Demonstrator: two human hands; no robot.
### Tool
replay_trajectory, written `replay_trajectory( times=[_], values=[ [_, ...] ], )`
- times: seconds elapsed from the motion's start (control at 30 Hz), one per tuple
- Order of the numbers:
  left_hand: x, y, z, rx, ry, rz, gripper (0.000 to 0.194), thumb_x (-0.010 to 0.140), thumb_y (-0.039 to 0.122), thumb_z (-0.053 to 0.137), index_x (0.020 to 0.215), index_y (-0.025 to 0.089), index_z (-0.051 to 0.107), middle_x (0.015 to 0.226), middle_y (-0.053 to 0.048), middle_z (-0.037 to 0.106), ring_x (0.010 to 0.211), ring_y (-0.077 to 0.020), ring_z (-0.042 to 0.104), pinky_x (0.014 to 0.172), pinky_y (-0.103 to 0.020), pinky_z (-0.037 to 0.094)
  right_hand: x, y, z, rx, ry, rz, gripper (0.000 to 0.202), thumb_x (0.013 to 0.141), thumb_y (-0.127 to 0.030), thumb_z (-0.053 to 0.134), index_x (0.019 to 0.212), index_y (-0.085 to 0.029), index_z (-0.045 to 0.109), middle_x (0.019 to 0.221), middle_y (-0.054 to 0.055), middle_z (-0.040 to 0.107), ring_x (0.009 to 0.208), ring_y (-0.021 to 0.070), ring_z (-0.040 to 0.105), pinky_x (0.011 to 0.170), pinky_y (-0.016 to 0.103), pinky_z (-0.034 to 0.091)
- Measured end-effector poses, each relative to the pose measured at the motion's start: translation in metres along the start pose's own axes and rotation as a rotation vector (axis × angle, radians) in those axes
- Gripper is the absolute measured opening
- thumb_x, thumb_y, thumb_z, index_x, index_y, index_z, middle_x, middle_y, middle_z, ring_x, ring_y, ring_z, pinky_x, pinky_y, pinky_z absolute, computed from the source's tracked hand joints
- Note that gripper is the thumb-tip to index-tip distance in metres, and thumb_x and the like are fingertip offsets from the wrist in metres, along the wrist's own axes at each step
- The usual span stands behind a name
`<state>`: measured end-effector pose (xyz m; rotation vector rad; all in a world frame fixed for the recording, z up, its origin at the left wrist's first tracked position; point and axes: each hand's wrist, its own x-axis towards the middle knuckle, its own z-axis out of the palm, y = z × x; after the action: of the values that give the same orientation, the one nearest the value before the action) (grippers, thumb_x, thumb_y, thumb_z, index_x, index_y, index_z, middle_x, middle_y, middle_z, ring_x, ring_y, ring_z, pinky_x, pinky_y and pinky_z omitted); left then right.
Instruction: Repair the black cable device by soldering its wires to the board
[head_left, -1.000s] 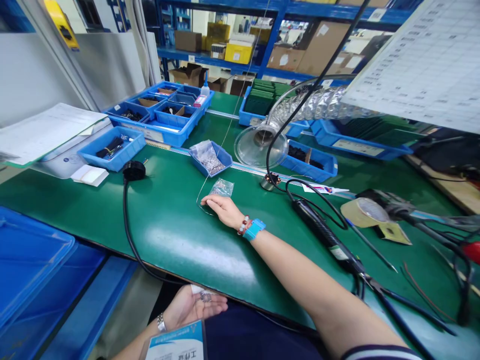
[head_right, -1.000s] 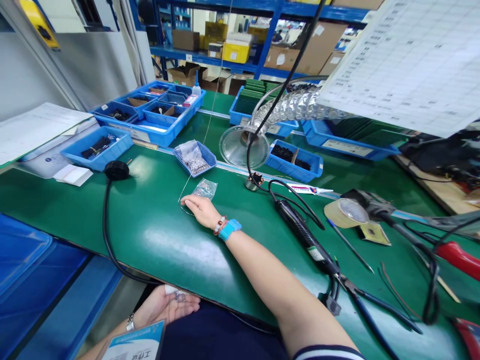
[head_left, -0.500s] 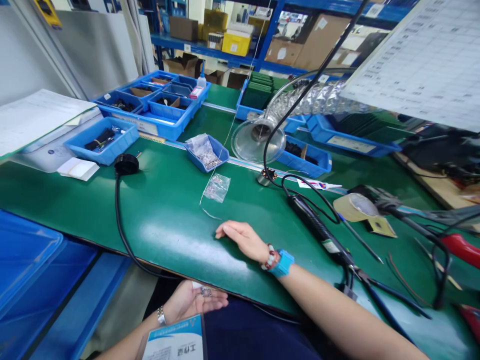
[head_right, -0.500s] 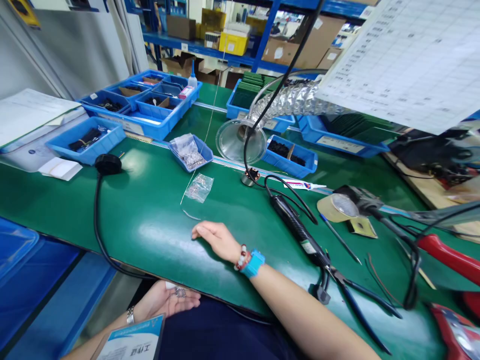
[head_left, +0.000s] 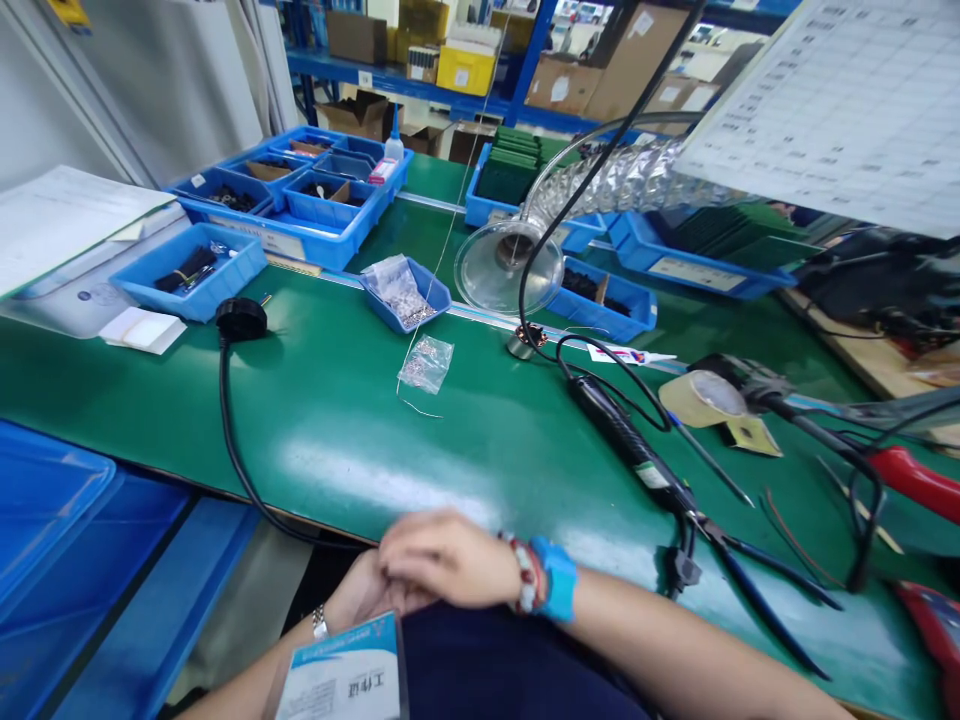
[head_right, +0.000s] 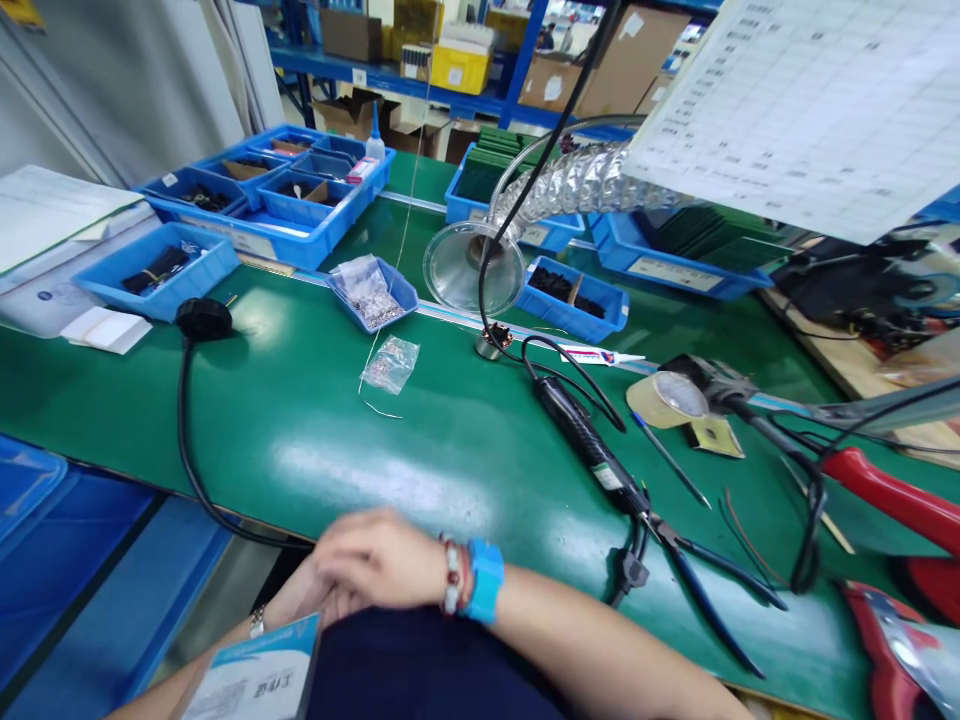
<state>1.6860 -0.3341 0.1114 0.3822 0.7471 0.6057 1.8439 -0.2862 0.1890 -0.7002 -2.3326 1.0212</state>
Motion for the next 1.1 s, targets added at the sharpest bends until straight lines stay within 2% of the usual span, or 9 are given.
replay_trajectory(
  times=[0.07, 0.13, 0.2, 0.3, 0.4, 0.53, 0.73, 0.87, 1.1],
  values=[
    [0.002, -0.001, 0.000, -0.019, 0.052, -0.100, 0.020, 0.078, 0.016, 0.051, 0.081, 0.005, 0.068, 0.085, -0.016, 0.070, 0.085, -0.0228, 0.066, 0.088, -0.034, 0.046, 0.019, 0.019, -0.029, -0.197, 0.192, 0.200, 0.027, 0.092, -0.025, 0.037, 0.092, -0.017, 0.062, 0.092, 0.007, 0.067, 0.087, 0.0136, 0.060, 0.084, 0.026, 0.045],
    [-0.002, 0.001, -0.001, -0.032, 0.102, -0.159, 0.021, 0.079, 0.018, 0.053, 0.081, 0.003, 0.068, 0.082, -0.016, 0.070, 0.081, -0.0211, 0.067, 0.085, -0.031, 0.048, 0.039, 0.041, -0.057, -0.318, 0.292, 0.332, 0.023, 0.091, -0.023, 0.039, 0.095, -0.015, 0.060, 0.097, 0.011, 0.063, 0.092, 0.0191, 0.058, 0.087, 0.035, 0.042],
    [-0.015, 0.007, 0.000, -0.027, 0.150, -0.174, 0.021, 0.080, 0.022, 0.057, 0.080, 0.004, 0.068, 0.077, -0.014, 0.070, 0.074, -0.0188, 0.068, 0.079, -0.027, 0.050, 0.056, 0.061, -0.077, -0.408, 0.334, 0.423, 0.016, 0.085, -0.023, 0.051, 0.095, -0.014, 0.060, 0.102, 0.014, 0.060, 0.095, 0.0219, 0.056, 0.088, 0.037, 0.041],
    [-0.040, 0.027, 0.007, -0.016, 0.219, -0.148, 0.024, 0.082, 0.025, 0.058, 0.080, 0.004, 0.068, 0.074, -0.014, 0.070, 0.065, -0.0169, 0.067, 0.067, -0.023, 0.053, 0.074, 0.078, -0.087, -0.469, 0.311, 0.497, 0.019, 0.081, -0.025, 0.058, 0.095, -0.012, 0.059, 0.106, 0.013, 0.057, 0.096, 0.0217, 0.055, 0.087, 0.038, 0.042],
    [-0.056, 0.055, 0.023, -0.030, 0.306, -0.005, 0.021, 0.085, 0.018, 0.054, 0.086, 0.002, 0.068, 0.081, -0.016, 0.070, 0.070, -0.0179, 0.067, 0.069, -0.024, 0.054, 0.086, 0.082, -0.089, -0.450, 0.273, 0.560, 0.020, 0.084, -0.030, 0.056, 0.093, -0.013, 0.059, 0.103, 0.008, 0.059, 0.095, 0.0195, 0.056, 0.086, 0.041, 0.044],
    [-0.050, 0.091, 0.054, -0.085, 0.390, 0.243, 0.021, 0.086, 0.009, 0.046, 0.088, 0.001, 0.066, 0.095, -0.019, 0.068, 0.090, -0.0238, 0.065, 0.085, -0.031, 0.053, 0.089, 0.072, -0.095, -0.317, 0.276, 0.663, 0.018, 0.085, -0.030, 0.055, 0.087, -0.012, 0.060, 0.093, 0.005, 0.062, 0.088, 0.0164, 0.058, 0.080, 0.037, 0.048],
    [-0.019, 0.132, 0.104, -0.149, 0.244, 0.363, 0.026, 0.088, 0.009, 0.039, 0.098, -0.003, 0.060, 0.111, -0.025, 0.059, 0.107, -0.0292, 0.057, 0.092, -0.035, 0.050, 0.060, 0.036, -0.080, 0.139, 0.248, 0.804, 0.019, 0.087, -0.027, 0.052, 0.076, -0.011, 0.056, 0.059, -0.004, 0.057, 0.048, 0.0069, 0.056, 0.044, 0.019, 0.047],
    [0.001, 0.141, 0.118, -0.075, 0.263, 0.339, 0.024, 0.088, 0.009, 0.039, 0.095, -0.002, 0.059, 0.106, -0.025, 0.061, 0.104, -0.0280, 0.059, 0.089, -0.034, 0.052, 0.038, 0.025, -0.062, 0.455, 0.283, 0.822, 0.018, 0.088, -0.019, 0.049, 0.072, -0.012, 0.051, 0.054, -0.005, 0.057, 0.044, 0.0069, 0.057, 0.036, 0.015, 0.044],
    [0.016, 0.131, 0.114, 0.069, 0.343, 0.307, 0.022, 0.088, 0.007, 0.040, 0.083, 0.002, 0.061, 0.089, -0.018, 0.065, 0.090, -0.0213, 0.064, 0.084, -0.032, 0.053, 0.022, 0.025, -0.049, 0.690, 0.476, 0.751, 0.017, 0.081, -0.009, 0.049, 0.066, -0.015, 0.044, 0.049, -0.006, 0.055, 0.038, 0.0062, 0.055, 0.030, 0.012, 0.039]
  ],
)
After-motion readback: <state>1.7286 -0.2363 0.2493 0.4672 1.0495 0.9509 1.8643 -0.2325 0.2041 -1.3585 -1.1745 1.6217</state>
